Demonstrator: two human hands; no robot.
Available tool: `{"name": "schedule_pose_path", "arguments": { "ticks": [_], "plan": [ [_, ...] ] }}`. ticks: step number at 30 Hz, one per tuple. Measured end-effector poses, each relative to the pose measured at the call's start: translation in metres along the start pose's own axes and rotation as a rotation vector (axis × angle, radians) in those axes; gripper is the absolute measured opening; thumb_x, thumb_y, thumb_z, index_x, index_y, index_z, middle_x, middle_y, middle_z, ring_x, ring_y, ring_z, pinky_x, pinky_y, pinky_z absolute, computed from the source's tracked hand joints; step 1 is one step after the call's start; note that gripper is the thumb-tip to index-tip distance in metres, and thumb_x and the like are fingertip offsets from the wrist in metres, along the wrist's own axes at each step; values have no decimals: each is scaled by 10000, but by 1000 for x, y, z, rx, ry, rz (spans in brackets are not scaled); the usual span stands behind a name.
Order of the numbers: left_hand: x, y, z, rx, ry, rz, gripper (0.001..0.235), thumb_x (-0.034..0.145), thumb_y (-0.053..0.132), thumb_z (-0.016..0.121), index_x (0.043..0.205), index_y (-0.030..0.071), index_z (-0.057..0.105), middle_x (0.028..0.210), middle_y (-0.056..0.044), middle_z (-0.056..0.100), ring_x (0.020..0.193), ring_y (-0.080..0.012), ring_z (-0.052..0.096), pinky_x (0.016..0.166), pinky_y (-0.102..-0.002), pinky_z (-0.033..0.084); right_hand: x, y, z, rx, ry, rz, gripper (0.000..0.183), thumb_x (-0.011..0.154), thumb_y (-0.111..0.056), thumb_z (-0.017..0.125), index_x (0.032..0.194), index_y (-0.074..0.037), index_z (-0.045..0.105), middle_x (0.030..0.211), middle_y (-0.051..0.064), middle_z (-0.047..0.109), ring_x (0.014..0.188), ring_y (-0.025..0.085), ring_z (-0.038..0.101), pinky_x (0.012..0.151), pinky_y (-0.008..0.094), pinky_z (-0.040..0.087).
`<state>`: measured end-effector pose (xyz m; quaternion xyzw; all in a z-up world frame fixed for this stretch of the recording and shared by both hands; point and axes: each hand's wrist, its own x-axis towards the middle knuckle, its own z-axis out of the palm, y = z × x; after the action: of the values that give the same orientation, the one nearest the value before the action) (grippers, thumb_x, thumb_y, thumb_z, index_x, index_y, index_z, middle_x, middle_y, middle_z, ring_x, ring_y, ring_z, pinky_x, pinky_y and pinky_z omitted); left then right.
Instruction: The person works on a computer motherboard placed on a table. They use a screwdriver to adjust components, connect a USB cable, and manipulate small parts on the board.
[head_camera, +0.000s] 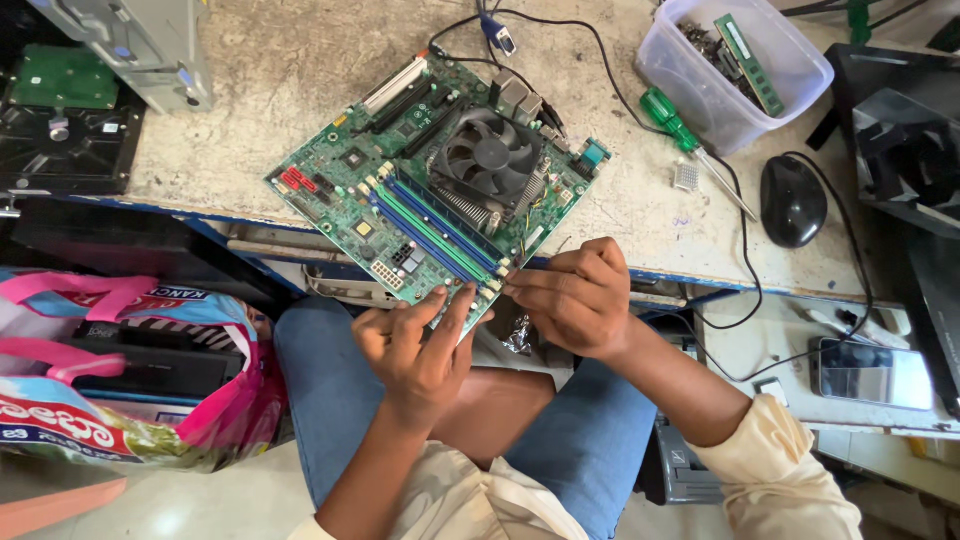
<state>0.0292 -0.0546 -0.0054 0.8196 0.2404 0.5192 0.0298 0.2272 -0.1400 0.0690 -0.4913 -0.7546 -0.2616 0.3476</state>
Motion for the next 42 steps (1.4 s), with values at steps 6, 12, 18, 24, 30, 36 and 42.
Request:
{"name": "schedule_pose_path", "arguments": {
  "ticks": [6,12,18,24,30,36,42],
  "plan": [
    [0,-1,-1,-4,-12,5,245,940,236,778,1183,222,801,1143,38,639,991,-226,460,911,-390,387,0,2,0,14,-45,23,256,740,-23,755,964,-138,711,1064,-17,771,889,175,663,774,335,428],
    [2,-1,-2,-9,-9,14,254,936,222,781,1190,219,795,1144,34,649,978,-211,491,894,-384,379,2,5,-9,-30,-107,-33,244,789,-53,754,1013,-149,732,1121,-26,768,935,154,676,804,332,435],
    [4,-1,-3,-5,-10,10,267,933,239,784,1199,228,794,1134,42,648,949,-199,495,891,-387,381,2,4,-15,-186,-155,-162,218,820,-128,749,1036,-153,749,1148,-15,765,939,160,676,810,337,430],
    [3,-1,-1,-4,1,18,262,947,299,788,1200,230,787,1132,39,644,937,-191,505,880,-389,375,-2,3,1,73,-64,81,229,792,-42,795,971,-155,709,1078,-42,758,896,158,643,823,351,409],
    [2,-2,0,8,2,13,254,946,267,779,1199,240,792,1135,41,642,936,-195,502,884,-392,376,-1,1,1,-3,-67,60,219,765,-50,789,933,-156,699,1053,-50,755,861,171,639,803,370,393],
    [2,-1,-2,10,-4,20,253,949,279,769,1196,233,786,1139,35,639,947,-209,501,894,-397,383,7,-4,-12,-238,-142,-145,128,838,-152,717,966,-147,718,1108,5,775,902,163,686,791,341,419],
    [2,-1,-3,8,-7,18,262,948,244,759,1209,238,787,1142,44,644,955,-203,506,894,-396,382,10,-10,-17,-370,-197,-252,131,890,-134,697,1009,-163,742,1128,21,772,930,143,701,819,311,447]
  ]
}}
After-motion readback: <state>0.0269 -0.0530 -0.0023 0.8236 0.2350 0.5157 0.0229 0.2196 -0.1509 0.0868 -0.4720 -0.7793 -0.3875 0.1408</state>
